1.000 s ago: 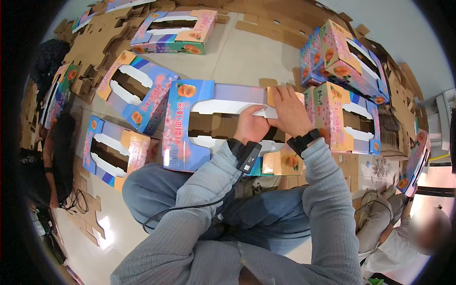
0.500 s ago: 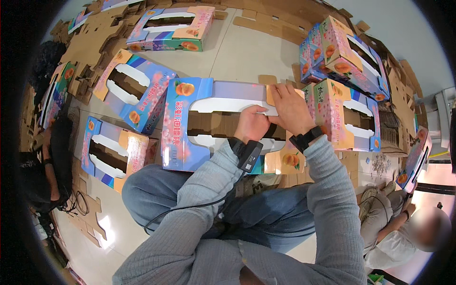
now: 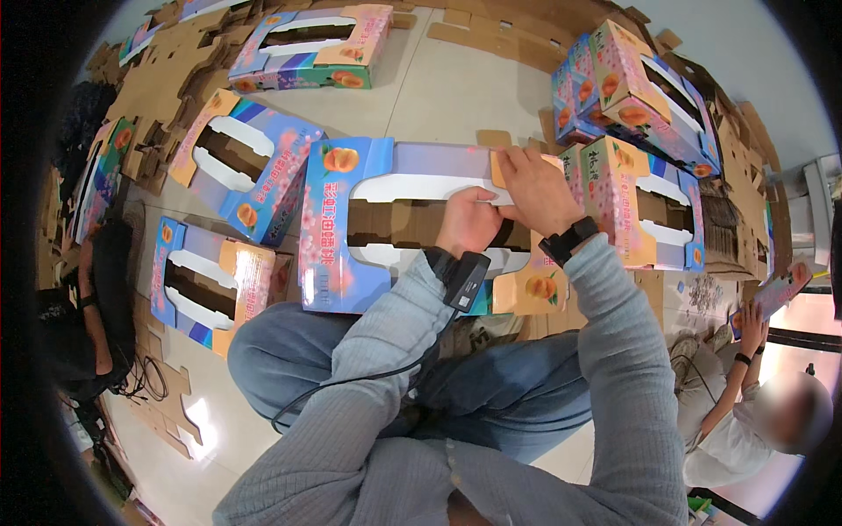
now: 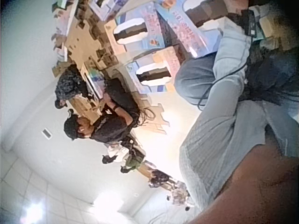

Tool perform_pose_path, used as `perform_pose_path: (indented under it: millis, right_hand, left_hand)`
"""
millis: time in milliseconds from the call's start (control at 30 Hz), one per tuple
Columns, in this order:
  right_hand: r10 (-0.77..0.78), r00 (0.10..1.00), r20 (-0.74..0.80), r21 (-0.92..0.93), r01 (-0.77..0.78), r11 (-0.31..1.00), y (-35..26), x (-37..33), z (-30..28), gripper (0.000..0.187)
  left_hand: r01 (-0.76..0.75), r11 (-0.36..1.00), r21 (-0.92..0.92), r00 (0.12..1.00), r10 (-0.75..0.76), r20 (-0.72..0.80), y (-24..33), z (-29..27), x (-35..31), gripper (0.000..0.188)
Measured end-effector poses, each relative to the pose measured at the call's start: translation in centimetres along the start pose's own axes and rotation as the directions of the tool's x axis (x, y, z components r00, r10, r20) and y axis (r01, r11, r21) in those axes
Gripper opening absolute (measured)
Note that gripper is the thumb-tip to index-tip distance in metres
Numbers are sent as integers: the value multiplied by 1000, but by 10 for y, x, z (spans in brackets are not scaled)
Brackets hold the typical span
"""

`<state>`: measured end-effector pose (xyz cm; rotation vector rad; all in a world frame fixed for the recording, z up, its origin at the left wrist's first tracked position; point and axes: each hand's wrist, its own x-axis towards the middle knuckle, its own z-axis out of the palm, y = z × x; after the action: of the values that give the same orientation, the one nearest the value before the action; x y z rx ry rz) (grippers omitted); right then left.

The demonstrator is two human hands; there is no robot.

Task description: Assembling colorful fruit-themed cardboard boxes while sitting on the floor.

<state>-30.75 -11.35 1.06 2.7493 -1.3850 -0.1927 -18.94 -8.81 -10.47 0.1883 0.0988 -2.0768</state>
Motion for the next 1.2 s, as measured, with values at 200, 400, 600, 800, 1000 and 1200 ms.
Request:
perform_pose_path:
  millis: [200,400,600,800,1000,1200]
  right_hand:
    - [-69,982,-174,6,72,997,3,0,10,51]
    - [90,994,-57,-58,-94,994,-10,3,26,80]
    - [80,994,-72,-28,-83,996,-13,1,20,82]
    - [84,988,-130,-46,-91,995,-14,-6,18,79]
    - [68,967,-244,91,-47,995,-47,-2,5,77]
    - [7,973,-232,293,63,954,-103,29,-5,76]
  left_hand:
    - [-67,998,15,997,66,43,-2,0,1,41]
    - [26,994,103,995,-16,-95,3,-3,6,43]
    - [-46,995,93,902,81,-424,-1,37,-20,34]
    - [5,717,697,963,184,-196,32,79,-95,31]
    - [73,-543,837,922,357,151,132,89,-135,72]
    - [215,-871,443,936,313,162,158,74,-134,93]
